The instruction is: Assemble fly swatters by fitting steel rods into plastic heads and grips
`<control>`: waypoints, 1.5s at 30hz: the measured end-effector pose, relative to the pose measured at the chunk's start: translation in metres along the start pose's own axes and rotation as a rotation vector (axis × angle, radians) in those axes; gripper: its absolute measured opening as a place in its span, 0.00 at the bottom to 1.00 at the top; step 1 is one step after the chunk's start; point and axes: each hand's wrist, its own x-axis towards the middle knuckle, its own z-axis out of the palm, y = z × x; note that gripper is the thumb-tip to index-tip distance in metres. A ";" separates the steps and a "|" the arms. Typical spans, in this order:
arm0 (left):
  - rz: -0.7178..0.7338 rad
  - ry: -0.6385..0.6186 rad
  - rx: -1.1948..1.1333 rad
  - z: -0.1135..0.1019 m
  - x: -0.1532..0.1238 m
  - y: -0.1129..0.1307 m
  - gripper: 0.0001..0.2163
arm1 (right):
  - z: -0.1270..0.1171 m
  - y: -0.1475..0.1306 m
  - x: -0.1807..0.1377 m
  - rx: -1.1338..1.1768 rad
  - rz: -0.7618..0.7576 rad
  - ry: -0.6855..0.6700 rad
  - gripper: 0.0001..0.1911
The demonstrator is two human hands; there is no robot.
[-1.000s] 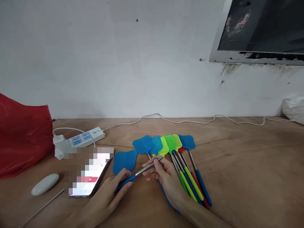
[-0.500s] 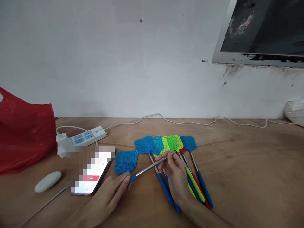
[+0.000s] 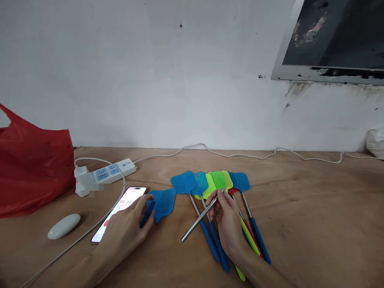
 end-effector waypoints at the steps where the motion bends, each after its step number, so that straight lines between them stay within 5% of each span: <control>1: -0.012 0.009 0.019 -0.001 0.001 -0.001 0.10 | 0.000 0.000 0.000 -0.006 0.011 -0.004 0.17; 5: 0.049 0.024 -0.084 -0.002 0.000 0.001 0.09 | -0.001 0.002 0.001 -0.030 0.041 -0.045 0.17; 11: 0.234 -0.162 -0.427 -0.005 -0.005 0.013 0.10 | 0.001 0.004 -0.002 -0.098 0.124 -0.187 0.19; 18: 0.306 -0.294 -0.459 -0.001 -0.010 0.016 0.10 | 0.004 0.006 -0.007 -0.132 0.182 -0.358 0.18; 25: 0.298 -0.196 -0.419 -0.002 -0.011 0.013 0.10 | -0.004 0.014 0.001 -0.413 0.010 -0.252 0.20; 34: 0.286 -0.299 -0.453 -0.001 -0.011 0.013 0.12 | -0.008 0.008 0.000 -0.540 -0.073 -0.409 0.15; 45: 0.310 -0.304 -0.386 -0.004 -0.010 0.009 0.12 | -0.009 0.009 -0.006 -1.056 -0.401 -0.647 0.08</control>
